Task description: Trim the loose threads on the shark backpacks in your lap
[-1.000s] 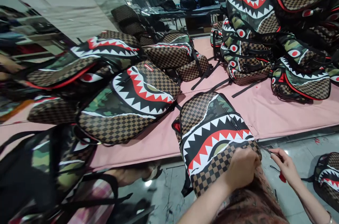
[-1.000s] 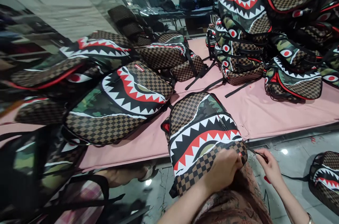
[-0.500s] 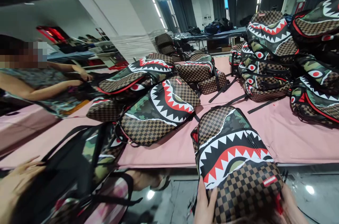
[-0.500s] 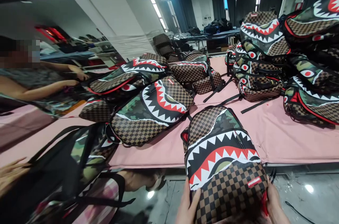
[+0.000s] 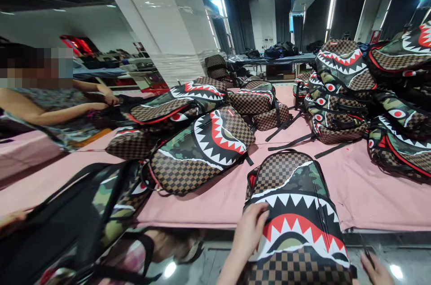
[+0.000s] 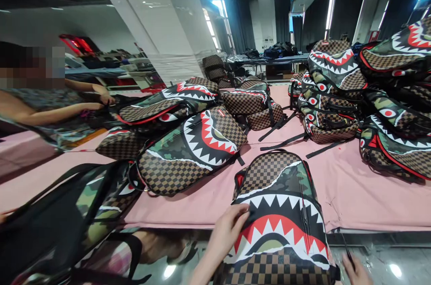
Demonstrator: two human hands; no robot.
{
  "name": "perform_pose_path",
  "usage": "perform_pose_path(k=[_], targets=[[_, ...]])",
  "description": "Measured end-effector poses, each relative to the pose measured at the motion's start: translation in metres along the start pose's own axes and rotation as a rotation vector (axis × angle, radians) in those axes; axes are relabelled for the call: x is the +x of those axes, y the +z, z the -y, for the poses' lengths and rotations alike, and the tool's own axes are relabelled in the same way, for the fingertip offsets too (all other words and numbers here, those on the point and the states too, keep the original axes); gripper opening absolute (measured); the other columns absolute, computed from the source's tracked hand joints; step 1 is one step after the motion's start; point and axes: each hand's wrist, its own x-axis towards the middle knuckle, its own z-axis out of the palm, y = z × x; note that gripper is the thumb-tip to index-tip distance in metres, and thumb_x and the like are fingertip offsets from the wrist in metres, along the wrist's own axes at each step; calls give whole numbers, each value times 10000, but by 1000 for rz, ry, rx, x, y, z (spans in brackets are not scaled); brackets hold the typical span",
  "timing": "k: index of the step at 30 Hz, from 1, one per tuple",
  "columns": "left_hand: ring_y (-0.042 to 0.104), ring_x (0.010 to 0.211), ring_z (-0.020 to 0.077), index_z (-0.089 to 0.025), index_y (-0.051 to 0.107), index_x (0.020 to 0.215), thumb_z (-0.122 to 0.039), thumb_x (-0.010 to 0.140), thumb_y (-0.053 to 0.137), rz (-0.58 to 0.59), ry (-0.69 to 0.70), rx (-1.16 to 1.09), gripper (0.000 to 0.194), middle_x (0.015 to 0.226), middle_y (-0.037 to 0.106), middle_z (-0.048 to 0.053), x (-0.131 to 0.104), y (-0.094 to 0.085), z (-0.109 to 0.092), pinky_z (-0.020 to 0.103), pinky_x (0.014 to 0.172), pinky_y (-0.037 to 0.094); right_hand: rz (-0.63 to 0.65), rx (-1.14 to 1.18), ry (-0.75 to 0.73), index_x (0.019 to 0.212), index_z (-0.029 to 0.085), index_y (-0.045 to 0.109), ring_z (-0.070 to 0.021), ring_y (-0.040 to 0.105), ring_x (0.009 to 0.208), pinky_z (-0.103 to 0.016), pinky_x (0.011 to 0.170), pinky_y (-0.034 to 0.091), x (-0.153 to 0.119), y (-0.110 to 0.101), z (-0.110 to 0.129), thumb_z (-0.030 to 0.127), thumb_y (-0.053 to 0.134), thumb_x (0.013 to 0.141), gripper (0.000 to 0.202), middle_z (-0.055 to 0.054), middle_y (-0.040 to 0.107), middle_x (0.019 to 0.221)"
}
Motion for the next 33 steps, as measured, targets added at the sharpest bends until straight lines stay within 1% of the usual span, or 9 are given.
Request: perform_pose_path(k=[2, 3, 5, 7, 11, 15, 22, 28, 33], targets=[[610, 798, 160, -202, 643, 916, -304, 794, 428, 200, 63, -102, 267, 867, 666, 32, 38, 29, -31, 259, 774, 455, -35, -104, -21, 817, 238, 558, -275, 613, 854, -327, 698, 478, 27, -13, 23, 636, 522, 606, 452, -69, 648, 874], [613, 731, 139, -201, 656, 868, -269, 780, 446, 272, 33, -97, 237, 781, 669, 12, 58, 47, -43, 229, 725, 455, -48, -148, -37, 898, 241, 534, -267, 616, 851, -327, 685, 473, 40, -16, 38, 634, 482, 653, 466, -66, 642, 926], [613, 691, 124, -177, 664, 840, -216, 763, 459, 262, -12, -66, 222, 757, 672, 14, 98, 82, -58, 205, 680, 446, -40, -167, -163, 1027, 243, 471, -231, 629, 801, -303, 652, 464, 63, -14, 70, 587, 353, 773, 443, -60, 633, 958], [615, 700, 129, -156, 662, 859, -207, 773, 448, 217, -68, -17, 236, 743, 674, 34, 130, 112, -65, 209, 679, 437, -41, -201, -284, 1035, 235, 460, -215, 631, 771, -282, 630, 457, 81, -4, 102, 544, 322, 814, 404, -54, 641, 921], [620, 802, 187, -165, 667, 837, -289, 790, 461, 141, -161, 109, 245, 798, 678, 83, 164, 146, -70, 253, 701, 430, -43, -286, -518, 936, 223, 488, -190, 621, 737, -251, 604, 438, 108, 22, 145, 463, 333, 852, 298, -40, 645, 844], [599, 902, 246, -178, 659, 836, -294, 786, 467, 108, -171, 243, 230, 910, 663, 113, 170, 157, -72, 312, 754, 422, -48, -324, -597, 892, 216, 502, -193, 609, 709, -256, 589, 420, 127, 39, 159, 461, 358, 850, 287, -39, 637, 805], [592, 906, 232, -125, 629, 907, -233, 812, 401, 126, -75, 346, 270, 986, 619, 146, 172, 158, -64, 296, 755, 418, -52, -370, -657, 901, 211, 530, -185, 588, 644, -257, 566, 390, 145, 55, 169, 458, 369, 845, 301, -36, 634, 778], [591, 893, 229, -100, 614, 929, -193, 829, 353, 124, -26, 335, 294, 972, 610, 159, 169, 156, -64, 307, 762, 409, -11, -335, -701, 856, 199, 563, -202, 584, 693, -259, 591, 370, 148, 59, 177, 448, 404, 827, 297, -47, 627, 761], [578, 907, 233, -93, 600, 902, -188, 821, 361, 107, -6, 285, 270, 969, 601, 166, 168, 155, -66, 310, 759, 402, 8, -177, -642, 796, 205, 571, -197, 571, 677, -264, 603, 372, 150, 57, 182, 457, 469, 787, 272, -37, 628, 749]])
